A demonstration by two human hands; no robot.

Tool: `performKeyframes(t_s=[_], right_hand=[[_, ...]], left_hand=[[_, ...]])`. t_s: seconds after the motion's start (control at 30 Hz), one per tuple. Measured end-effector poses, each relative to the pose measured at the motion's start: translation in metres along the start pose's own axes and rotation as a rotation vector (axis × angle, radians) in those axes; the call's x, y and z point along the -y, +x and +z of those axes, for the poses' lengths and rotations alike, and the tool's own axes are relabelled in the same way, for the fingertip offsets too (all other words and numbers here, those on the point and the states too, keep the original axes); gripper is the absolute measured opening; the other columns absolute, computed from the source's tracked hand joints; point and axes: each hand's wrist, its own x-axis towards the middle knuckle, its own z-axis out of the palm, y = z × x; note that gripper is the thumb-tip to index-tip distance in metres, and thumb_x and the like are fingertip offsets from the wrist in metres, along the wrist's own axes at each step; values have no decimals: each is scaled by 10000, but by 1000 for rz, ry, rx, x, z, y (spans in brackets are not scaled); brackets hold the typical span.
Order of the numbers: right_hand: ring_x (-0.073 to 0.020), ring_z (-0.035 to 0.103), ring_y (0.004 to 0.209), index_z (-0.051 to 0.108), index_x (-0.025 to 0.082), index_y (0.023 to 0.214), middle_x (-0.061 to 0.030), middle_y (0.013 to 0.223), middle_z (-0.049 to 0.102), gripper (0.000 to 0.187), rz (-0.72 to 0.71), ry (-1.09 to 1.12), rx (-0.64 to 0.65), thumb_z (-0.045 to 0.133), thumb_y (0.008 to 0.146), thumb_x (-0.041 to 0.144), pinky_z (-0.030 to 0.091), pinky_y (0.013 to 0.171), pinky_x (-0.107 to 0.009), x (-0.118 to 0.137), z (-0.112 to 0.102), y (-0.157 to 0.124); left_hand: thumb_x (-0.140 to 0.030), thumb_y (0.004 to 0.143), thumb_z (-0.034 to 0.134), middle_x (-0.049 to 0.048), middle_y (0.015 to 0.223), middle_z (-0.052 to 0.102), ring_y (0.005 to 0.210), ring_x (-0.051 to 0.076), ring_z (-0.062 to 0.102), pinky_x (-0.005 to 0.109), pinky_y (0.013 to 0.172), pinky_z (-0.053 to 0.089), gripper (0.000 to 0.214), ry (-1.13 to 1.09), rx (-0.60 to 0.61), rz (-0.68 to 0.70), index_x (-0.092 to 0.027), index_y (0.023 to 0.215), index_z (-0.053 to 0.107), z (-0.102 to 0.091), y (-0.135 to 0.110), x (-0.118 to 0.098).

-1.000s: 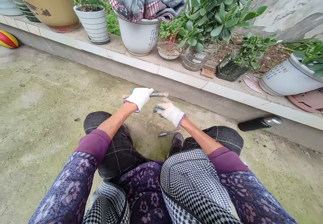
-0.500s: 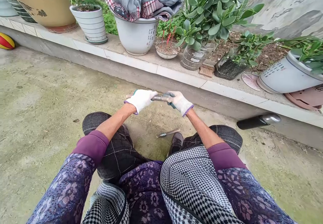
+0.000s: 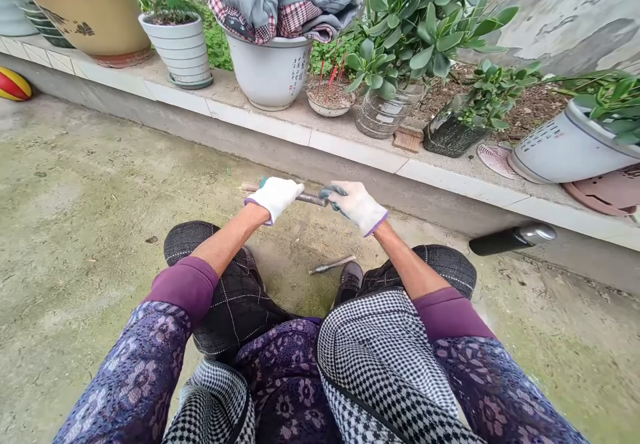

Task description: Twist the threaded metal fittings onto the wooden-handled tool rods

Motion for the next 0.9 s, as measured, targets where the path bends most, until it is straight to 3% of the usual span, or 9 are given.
performKeyframes(t_s=[0.17,0.33,0.53,0.67,0.9], right_hand=[[-116,476,554,700,142,797,-3,631,574,253,88,34,-102,489,760,276,376,539,-232,-18,-7,21],[-116,446,504,703,147,871,17,566,535,268,209,23,-2,494,804,301,363,523,-240,-26,22,23],[-118,479,600,665,188,800,11,655,581,243,-52,-159,204,488,877,336,375,606,-234,-8,52,-6],[-111,495,559,676,181,844,22,634,563,244,-30,-52,205,476,866,319,381,587,-233,3,39,-16],[-117,468,536,708,148,842,7,623,559,290,61,69,-143,465,769,290,379,549,-244,-19,-5,16]], left_hand=[[-218,969,437,105,977,713,866,253,698,301,686,430,284,-55,-13,71,-228,1162,645,-3,1,-3],[-281,966,467,69,991,726,864,224,692,284,690,424,266,-181,-81,-63,-259,1162,646,-6,4,4],[-203,955,435,118,952,723,863,272,706,314,686,442,306,-137,-62,-159,-215,1169,653,-2,5,12],[-132,948,405,177,961,707,933,324,702,344,698,444,331,-35,-57,-144,-164,1170,648,0,1,9],[-191,967,434,123,986,708,891,263,699,306,694,428,290,-8,-7,24,-209,1177,634,-4,-2,-4]])
